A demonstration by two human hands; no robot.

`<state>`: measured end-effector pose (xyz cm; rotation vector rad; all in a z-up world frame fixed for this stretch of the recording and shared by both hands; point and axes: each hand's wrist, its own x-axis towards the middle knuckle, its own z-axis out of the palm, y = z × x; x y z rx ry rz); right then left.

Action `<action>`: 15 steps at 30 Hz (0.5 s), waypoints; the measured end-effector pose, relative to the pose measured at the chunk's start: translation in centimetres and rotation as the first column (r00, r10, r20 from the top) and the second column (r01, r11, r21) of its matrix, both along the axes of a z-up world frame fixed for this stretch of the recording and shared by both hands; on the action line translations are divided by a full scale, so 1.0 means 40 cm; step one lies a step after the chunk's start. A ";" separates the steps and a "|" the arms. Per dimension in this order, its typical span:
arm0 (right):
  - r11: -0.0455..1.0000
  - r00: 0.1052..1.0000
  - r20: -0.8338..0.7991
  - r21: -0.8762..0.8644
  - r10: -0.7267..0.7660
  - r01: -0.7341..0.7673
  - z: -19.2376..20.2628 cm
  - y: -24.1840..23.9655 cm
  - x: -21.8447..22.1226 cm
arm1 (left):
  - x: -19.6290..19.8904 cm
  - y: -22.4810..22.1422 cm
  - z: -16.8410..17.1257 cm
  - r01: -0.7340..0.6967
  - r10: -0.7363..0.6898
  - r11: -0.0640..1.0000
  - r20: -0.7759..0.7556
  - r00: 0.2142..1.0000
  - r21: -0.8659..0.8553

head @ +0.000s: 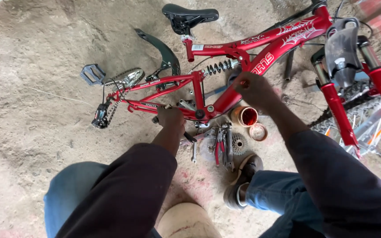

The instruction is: The person attaches a front sprocket assembly to the crank arm of a red bicycle frame and then uses an allen key multi-tool to tighten the mounting bolts.

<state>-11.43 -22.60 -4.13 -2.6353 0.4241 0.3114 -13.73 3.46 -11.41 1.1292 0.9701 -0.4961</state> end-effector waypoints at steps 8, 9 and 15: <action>0.678 0.955 -0.130 0.729 0.266 -0.090 0.247 0.186 -0.228 | -0.037 0.022 0.160 0.178 -0.162 0.982 0.212 0.964 -0.057; 0.678 0.956 -0.128 0.729 0.263 -0.088 0.263 0.178 -0.241 | -0.060 0.021 0.224 0.181 -0.165 0.982 0.213 0.963 -0.056; 0.595 0.982 -0.139 0.803 0.129 0.035 0.192 0.127 -0.194 | -0.116 -0.003 0.390 0.477 -0.414 0.862 0.304 0.858 -0.174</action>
